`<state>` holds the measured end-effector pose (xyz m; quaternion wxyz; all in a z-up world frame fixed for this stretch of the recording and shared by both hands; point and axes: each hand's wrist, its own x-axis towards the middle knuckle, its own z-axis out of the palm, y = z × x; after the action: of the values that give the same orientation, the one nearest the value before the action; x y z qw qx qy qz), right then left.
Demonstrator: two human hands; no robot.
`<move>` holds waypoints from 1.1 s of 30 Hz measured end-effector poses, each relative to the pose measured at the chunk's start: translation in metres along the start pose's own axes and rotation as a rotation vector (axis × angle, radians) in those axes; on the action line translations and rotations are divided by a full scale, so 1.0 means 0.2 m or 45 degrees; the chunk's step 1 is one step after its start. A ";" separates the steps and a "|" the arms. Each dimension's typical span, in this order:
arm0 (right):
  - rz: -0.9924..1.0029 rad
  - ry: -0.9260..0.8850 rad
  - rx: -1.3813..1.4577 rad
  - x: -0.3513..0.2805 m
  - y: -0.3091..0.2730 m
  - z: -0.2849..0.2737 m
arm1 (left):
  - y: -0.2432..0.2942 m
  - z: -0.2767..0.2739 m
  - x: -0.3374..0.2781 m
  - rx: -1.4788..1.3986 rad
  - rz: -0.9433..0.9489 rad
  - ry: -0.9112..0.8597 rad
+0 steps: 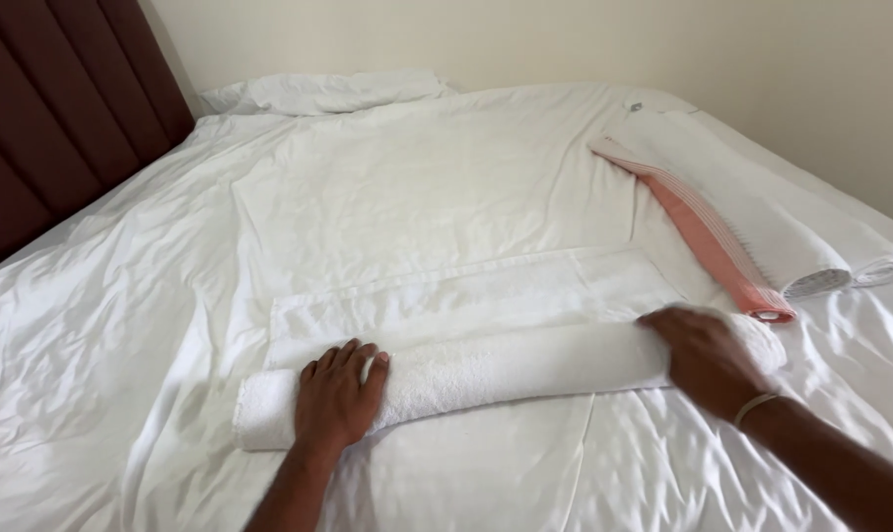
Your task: The person rolls a white towel on a bed. They start from one edge and roll it tightly towards the other edge, smoothing it as they go. The person finishes by lifting the rolled towel.
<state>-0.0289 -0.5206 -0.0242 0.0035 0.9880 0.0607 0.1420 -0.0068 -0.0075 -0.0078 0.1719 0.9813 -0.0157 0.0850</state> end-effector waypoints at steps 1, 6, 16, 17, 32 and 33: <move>-0.002 -0.010 -0.006 -0.03 -0.09 -0.11 | -0.02 -0.01 -0.01 -0.007 -0.005 -0.008; 0.064 -0.415 0.018 -0.15 -0.35 -0.43 | -0.20 -0.14 -0.07 -0.047 0.233 -0.086; 0.104 -0.448 -0.086 -0.10 -0.30 -0.32 | -0.72 -0.34 -0.14 0.571 -0.563 -0.063; 0.101 -0.421 -0.081 -0.10 -0.32 -0.35 | -0.65 -0.36 -0.16 0.464 -0.289 0.086; 0.045 -0.145 -0.155 -0.12 -0.34 -0.29 | 0.00 -0.07 -0.17 0.404 0.228 -0.105; 0.057 -0.120 -0.153 -0.13 -0.34 -0.28 | 0.00 -0.06 -0.19 0.396 0.230 -0.086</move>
<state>-0.0776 -0.4568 0.0211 0.0623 0.9927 0.0297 0.0989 -0.0454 -0.0027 -0.0030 0.0093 0.9930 -0.0963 0.0683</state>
